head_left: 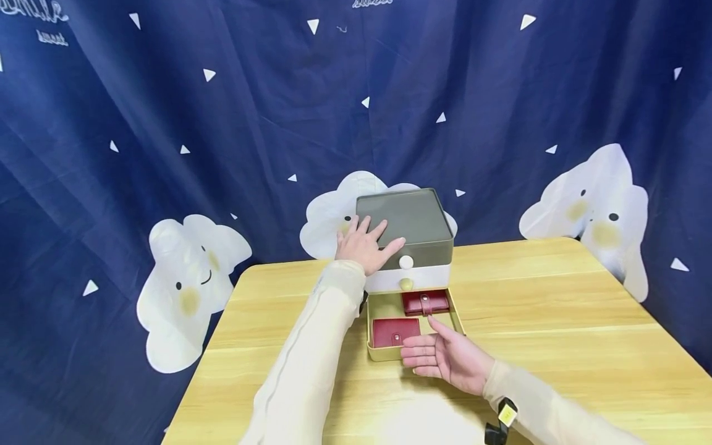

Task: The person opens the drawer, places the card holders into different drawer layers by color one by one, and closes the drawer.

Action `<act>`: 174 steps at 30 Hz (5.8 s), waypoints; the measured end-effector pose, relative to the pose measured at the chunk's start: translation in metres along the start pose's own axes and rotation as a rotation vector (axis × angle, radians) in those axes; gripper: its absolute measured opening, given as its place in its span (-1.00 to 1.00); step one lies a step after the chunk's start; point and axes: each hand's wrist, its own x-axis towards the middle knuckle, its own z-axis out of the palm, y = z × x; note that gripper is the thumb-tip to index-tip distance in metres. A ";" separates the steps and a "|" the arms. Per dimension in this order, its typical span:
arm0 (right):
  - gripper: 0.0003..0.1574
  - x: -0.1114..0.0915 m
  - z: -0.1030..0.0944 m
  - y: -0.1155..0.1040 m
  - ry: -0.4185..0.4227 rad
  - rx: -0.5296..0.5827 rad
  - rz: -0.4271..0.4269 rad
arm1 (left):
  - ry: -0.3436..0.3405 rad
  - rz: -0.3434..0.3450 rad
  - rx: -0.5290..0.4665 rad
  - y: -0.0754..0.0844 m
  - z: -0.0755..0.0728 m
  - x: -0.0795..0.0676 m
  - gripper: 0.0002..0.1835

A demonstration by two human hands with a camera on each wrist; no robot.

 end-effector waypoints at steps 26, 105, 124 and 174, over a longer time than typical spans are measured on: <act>-0.10 -0.011 -0.015 0.038 0.039 0.023 0.121 | -0.001 -0.003 -0.004 -0.002 0.000 0.003 -0.06; -0.57 0.046 -0.005 0.012 0.423 -0.041 -0.010 | 0.046 0.012 -0.057 -0.007 0.005 -0.003 -0.04; -0.60 0.069 -0.025 -0.005 0.520 -0.081 -0.022 | 0.057 0.009 -0.040 -0.007 0.007 -0.001 -0.02; -0.51 0.093 -0.045 -0.010 0.536 -0.014 -0.073 | 0.021 0.014 -0.058 -0.006 0.003 -0.003 -0.01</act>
